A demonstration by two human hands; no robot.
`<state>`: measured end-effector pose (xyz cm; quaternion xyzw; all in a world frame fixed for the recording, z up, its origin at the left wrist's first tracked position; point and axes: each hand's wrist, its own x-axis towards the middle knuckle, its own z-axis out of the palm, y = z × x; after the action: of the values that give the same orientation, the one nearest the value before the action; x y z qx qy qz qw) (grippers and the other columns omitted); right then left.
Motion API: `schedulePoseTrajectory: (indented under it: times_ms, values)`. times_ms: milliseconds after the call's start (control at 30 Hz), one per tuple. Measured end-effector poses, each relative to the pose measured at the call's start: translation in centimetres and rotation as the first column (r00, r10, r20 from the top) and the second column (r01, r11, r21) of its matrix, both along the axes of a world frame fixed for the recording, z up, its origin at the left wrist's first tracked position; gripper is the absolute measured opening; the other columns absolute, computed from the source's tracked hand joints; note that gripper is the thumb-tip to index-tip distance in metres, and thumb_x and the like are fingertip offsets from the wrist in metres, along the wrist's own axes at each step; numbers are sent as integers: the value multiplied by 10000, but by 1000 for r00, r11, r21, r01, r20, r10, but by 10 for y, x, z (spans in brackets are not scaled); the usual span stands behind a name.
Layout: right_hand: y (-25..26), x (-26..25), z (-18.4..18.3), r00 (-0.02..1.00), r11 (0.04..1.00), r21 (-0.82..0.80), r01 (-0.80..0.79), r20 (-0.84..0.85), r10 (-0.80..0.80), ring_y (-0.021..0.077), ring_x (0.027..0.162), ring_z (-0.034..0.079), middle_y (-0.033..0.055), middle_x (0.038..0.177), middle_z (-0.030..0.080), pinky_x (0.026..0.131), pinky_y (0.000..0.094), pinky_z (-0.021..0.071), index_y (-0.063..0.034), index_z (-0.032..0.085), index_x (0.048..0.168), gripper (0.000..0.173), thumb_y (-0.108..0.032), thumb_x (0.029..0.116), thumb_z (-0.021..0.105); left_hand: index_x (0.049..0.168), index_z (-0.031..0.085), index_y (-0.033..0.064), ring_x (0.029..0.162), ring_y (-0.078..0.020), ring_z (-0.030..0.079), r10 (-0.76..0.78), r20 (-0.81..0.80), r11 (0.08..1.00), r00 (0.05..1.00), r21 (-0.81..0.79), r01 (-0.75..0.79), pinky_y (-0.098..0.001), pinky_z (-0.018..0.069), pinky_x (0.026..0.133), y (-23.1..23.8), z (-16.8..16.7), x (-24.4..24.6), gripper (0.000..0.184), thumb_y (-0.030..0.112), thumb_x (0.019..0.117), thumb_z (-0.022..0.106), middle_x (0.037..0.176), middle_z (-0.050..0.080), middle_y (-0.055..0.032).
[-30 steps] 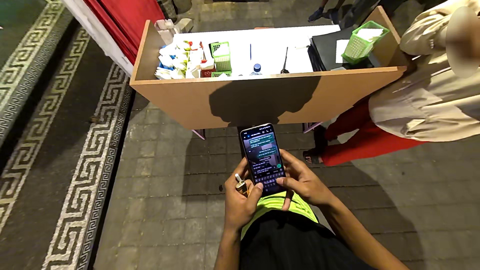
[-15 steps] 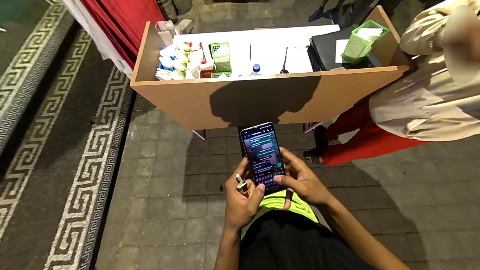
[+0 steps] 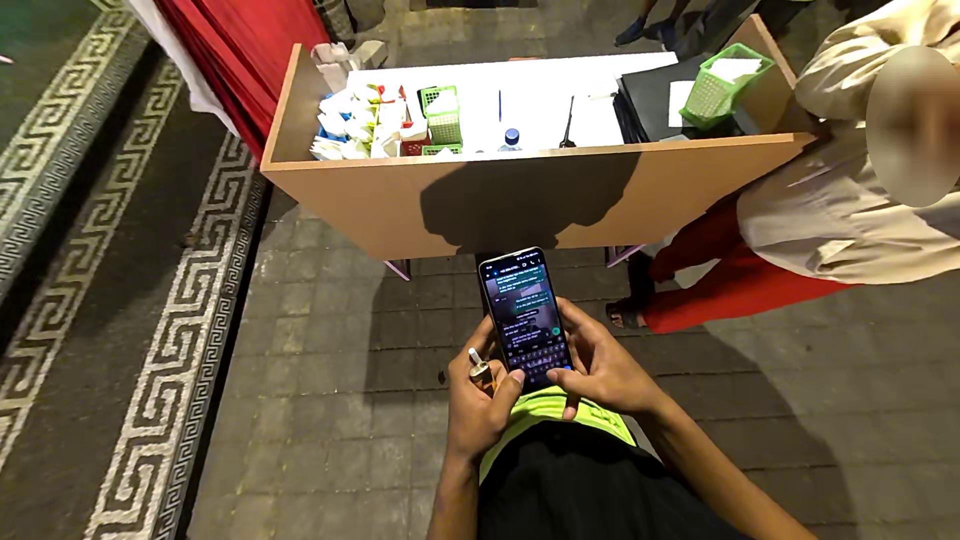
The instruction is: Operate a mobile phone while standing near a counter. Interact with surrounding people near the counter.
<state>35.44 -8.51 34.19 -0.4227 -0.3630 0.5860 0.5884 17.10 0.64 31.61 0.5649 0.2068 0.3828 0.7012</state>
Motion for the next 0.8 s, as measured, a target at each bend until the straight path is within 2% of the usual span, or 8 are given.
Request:
schedulePoseTrajectory:
  times_ms: [133, 200, 267, 367, 467, 567, 700, 800]
  values:
    - [-1, 0, -2, 997, 999, -26, 37, -63, -38, 285, 961, 744, 155, 1273, 653, 495, 403, 635, -66, 276, 1555, 565, -25, 1019, 452, 1466, 375, -156, 963, -156, 721, -19, 22, 1000, 1000, -3, 19, -276, 619, 748, -2, 0, 0, 714, 58, 858, 680, 1388, 607, -194]
    - [-1, 0, -1, 995, 997, -40, 59, -73, -62, 279, 965, 741, 152, 1274, 650, 479, 401, 628, -68, 314, 1545, 488, -107, 1066, 394, 1469, 375, -152, 972, -155, 720, -23, 19, 1000, 1000, 9, 23, -272, 618, 744, -3, -1, 0, 711, 54, 859, 675, 1390, 607, -193]
    - [-2, -1, -1, 993, 996, -53, 79, -88, -83, 280, 955, 744, 155, 1256, 656, 464, 406, 623, -70, 346, 1526, 446, -136, 1086, 367, 1466, 386, -148, 920, -141, 715, -20, 14, 1000, 1000, 14, 19, -257, 606, 703, -4, 0, 1, 708, 42, 847, 673, 1384, 610, -194]
    - [-4, 0, -2, 991, 998, -30, 56, -123, -59, 285, 966, 740, 160, 1275, 645, 466, 401, 620, -75, 330, 1531, 480, -117, 1056, 393, 1468, 379, -151, 925, -135, 716, -24, 12, 1000, 1000, 12, 24, -251, 606, 707, -4, 0, 1, 718, 45, 845, 676, 1380, 614, -190]
    - [-5, -1, -2, 996, 999, -4, 54, -72, -55, 273, 961, 743, 150, 1280, 652, 496, 383, 633, -60, 304, 1539, 574, -27, 1004, 510, 1465, 376, -158, 978, -162, 719, -24, 9, 1000, 1000, 14, 24, -276, 619, 747, -5, -1, 1, 719, 56, 848, 677, 1382, 610, -198]
    - [-6, -4, 0, 996, 996, -1, 85, -11, -85, 281, 962, 745, 153, 1282, 647, 495, 379, 640, -38, 316, 1522, 660, 43, 942, 622, 1459, 396, -153, 959, -154, 718, -6, -8, 1000, 1000, 25, 6, -267, 614, 730, -6, -1, 1, 710, 54, 839, 674, 1371, 618, -198]
    - [-6, -4, -2, 998, 998, 15, 61, 4, -61, 289, 995, 736, 160, 1299, 631, 527, 390, 651, -32, 292, 1532, 715, 69, 911, 631, 1456, 388, -166, 887, -120, 706, -1, -6, 1000, 1000, 26, 1, -236, 593, 680, -7, 1, 0, 710, 37, 837, 672, 1358, 625, -198]
    - [-6, -2, -2, 1000, 999, 41, 27, -10, -26, 289, 1010, 732, 155, 1326, 620, 518, 393, 646, -40, 273, 1539, 725, 74, 906, 607, 1451, 391, -159, 906, -118, 713, 11, -5, 1000, 1000, 23, -11, -241, 602, 700, -7, 0, 0, 716, 70, 847, 699, 1350, 633, -184]
